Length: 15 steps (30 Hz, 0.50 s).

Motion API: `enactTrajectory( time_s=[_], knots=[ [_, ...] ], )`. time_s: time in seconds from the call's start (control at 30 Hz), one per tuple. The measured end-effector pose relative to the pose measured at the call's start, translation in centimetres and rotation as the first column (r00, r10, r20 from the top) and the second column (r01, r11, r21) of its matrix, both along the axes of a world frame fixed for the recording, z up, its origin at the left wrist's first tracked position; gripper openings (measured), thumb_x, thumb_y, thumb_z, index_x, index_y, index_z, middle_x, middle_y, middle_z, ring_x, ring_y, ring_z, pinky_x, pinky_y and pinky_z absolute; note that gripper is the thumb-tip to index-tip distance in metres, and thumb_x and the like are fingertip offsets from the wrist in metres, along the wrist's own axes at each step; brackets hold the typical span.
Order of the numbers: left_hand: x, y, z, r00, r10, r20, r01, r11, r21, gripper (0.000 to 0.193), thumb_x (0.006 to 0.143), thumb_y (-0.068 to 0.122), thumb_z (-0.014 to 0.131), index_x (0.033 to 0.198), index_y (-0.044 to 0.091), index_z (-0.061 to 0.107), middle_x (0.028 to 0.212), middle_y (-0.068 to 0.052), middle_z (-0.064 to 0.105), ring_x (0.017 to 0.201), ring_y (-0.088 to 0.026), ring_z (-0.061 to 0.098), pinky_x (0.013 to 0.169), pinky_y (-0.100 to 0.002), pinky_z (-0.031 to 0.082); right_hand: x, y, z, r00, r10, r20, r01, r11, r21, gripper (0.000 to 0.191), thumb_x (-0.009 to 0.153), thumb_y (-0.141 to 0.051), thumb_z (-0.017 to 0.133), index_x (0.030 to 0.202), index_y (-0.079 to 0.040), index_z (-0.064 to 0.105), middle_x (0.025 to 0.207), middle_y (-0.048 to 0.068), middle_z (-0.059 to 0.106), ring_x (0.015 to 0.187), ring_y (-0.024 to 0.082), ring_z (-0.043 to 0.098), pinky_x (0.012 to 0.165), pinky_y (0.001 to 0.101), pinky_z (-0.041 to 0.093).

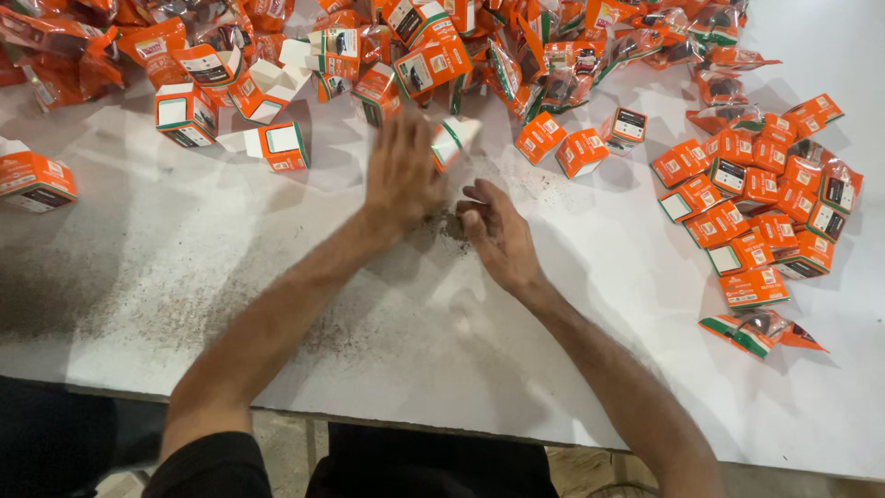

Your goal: The person picks small orange product packets from a pile on the table, places a packet into a small cardboard box, and folds the box flaps closed, setting the closed box aside. They repeat this packing cycle one box at a time across the table.

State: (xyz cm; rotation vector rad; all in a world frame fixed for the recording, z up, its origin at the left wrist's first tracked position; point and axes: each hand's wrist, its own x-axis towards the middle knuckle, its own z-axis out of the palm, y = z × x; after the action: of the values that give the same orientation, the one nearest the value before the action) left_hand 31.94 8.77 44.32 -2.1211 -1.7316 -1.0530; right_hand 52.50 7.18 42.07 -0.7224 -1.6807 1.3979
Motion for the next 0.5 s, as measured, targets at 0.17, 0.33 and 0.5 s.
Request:
enactTrajectory(
  time_s=[0.17, 0.33, 0.5],
  knots=[
    [2.4, -5.9, -1.2, 0.881, -0.472, 0.02, 0.469, 0.879, 0.091, 0.047, 0.083, -0.001, 0.063, 0.127, -0.003, 0.049, 0.137, -0.026, 0.051, 0.134, -0.05, 0.048, 0.115, -0.053, 0.043, 1.0, 1.7, -0.6, 0.982, -0.047, -0.182, -0.028, 0.92, -0.391, 0.054, 0.112, -0.019, 0.052, 0.157, 0.006, 0.037, 0.128, 0.013, 0.063, 0.114, 0.016, 0.06, 0.096, 0.0311, 0.052],
    [-6.0, -6.2, 0.5, 0.985, -0.139, -0.101, 0.148, 0.985, 0.092, 0.044, 0.092, -0.001, 0.064, 0.135, 0.001, 0.053, 0.141, -0.016, 0.052, 0.126, -0.037, 0.055, 0.111, -0.051, 0.045, -0.2, -0.1, 0.6, 0.999, -0.006, -0.049, 0.002, 0.995, -0.1, 0.07, 0.1, -0.007, 0.06, 0.156, -0.001, 0.019, 0.129, 0.012, 0.063, 0.121, 0.02, 0.065, 0.099, 0.0355, 0.059],
    [-14.7, -3.9, 2.3, 0.87, 0.325, -0.371, -0.328, 0.943, 0.058, 0.052, 0.101, 0.026, 0.063, 0.146, 0.002, 0.055, 0.153, -0.023, 0.047, 0.147, -0.039, 0.036, 0.112, -0.066, 0.026, -1.4, -1.5, 0.6, 0.92, -0.123, 0.372, -0.036, 0.919, 0.392, 0.071, 0.097, -0.003, 0.069, 0.155, 0.005, 0.029, 0.134, 0.026, 0.062, 0.119, 0.036, 0.065, 0.097, 0.0406, 0.054]
  ],
)
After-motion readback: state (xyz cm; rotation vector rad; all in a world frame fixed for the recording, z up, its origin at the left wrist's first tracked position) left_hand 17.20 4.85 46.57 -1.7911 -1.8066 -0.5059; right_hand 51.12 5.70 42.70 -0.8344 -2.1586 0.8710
